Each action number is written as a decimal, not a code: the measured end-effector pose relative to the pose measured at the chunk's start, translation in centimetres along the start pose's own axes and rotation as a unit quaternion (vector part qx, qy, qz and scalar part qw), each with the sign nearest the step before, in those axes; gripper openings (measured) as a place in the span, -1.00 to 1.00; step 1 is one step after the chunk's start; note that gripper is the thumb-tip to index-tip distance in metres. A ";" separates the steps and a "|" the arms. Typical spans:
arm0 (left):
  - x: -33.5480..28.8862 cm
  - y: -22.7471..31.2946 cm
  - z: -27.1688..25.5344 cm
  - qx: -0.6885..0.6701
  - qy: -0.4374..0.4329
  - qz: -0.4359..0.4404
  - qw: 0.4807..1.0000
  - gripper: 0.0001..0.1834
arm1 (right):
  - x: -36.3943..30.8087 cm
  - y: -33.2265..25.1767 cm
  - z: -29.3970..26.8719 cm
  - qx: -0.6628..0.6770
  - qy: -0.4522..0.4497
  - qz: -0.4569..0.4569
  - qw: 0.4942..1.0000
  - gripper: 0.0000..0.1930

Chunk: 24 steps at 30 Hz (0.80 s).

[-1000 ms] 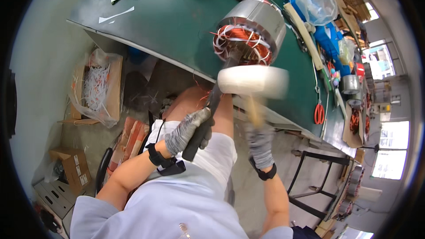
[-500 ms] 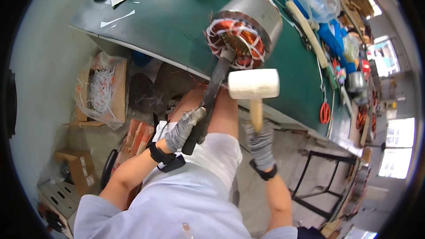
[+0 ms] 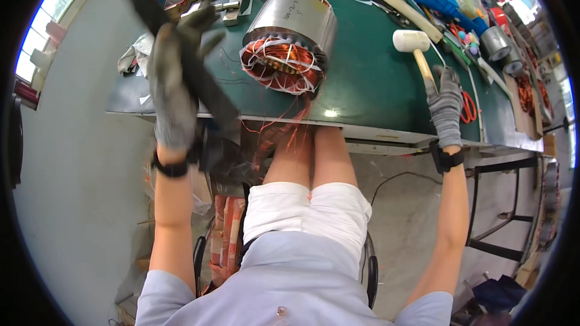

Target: Adjusting and shaping copper coils inside a motor stator using a rubber mallet and a punch tool.

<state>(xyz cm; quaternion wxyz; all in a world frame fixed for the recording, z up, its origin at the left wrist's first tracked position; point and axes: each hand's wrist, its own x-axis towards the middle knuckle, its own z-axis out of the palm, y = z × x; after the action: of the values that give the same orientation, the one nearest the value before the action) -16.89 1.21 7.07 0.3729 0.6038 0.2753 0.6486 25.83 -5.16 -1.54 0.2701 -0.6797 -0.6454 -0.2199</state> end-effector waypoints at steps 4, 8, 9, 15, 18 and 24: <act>7.0 -4.6 -1.4 0.047 -0.084 -0.247 0.964 -0.54 | 1.0 -13.8 0.7 0.315 -0.077 0.029 0.946 -0.32; 6.0 -8.7 -0.3 -0.043 -0.197 -0.250 0.947 -0.54 | 0.4 -21.4 5.0 0.370 -0.073 0.096 0.921 0.09; 5.3 -6.5 0.7 -0.119 -0.151 -0.429 0.883 -0.56 | 0.7 -22.2 5.9 0.481 -0.045 0.134 0.865 0.05; 2.6 -7.7 -0.2 -0.008 -0.167 -0.366 0.916 -0.65 | 0.5 -21.5 4.8 0.429 0.000 0.205 0.880 -0.13; -0.8 -6.3 1.0 -0.011 -0.115 -0.345 0.931 -0.68 | -0.9 -19.5 3.6 0.442 0.012 0.165 0.882 -0.16; -4.7 -6.7 5.2 -0.005 -0.189 -0.396 0.899 -0.64 | -5.1 -15.4 -1.8 0.369 0.013 0.213 0.905 -0.18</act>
<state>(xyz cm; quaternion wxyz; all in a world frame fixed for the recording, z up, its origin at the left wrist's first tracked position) -10.77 0.75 -0.43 0.6466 0.5544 0.4128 0.3227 10.23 -9.87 -2.19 0.5500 -0.6500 -0.5170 0.0881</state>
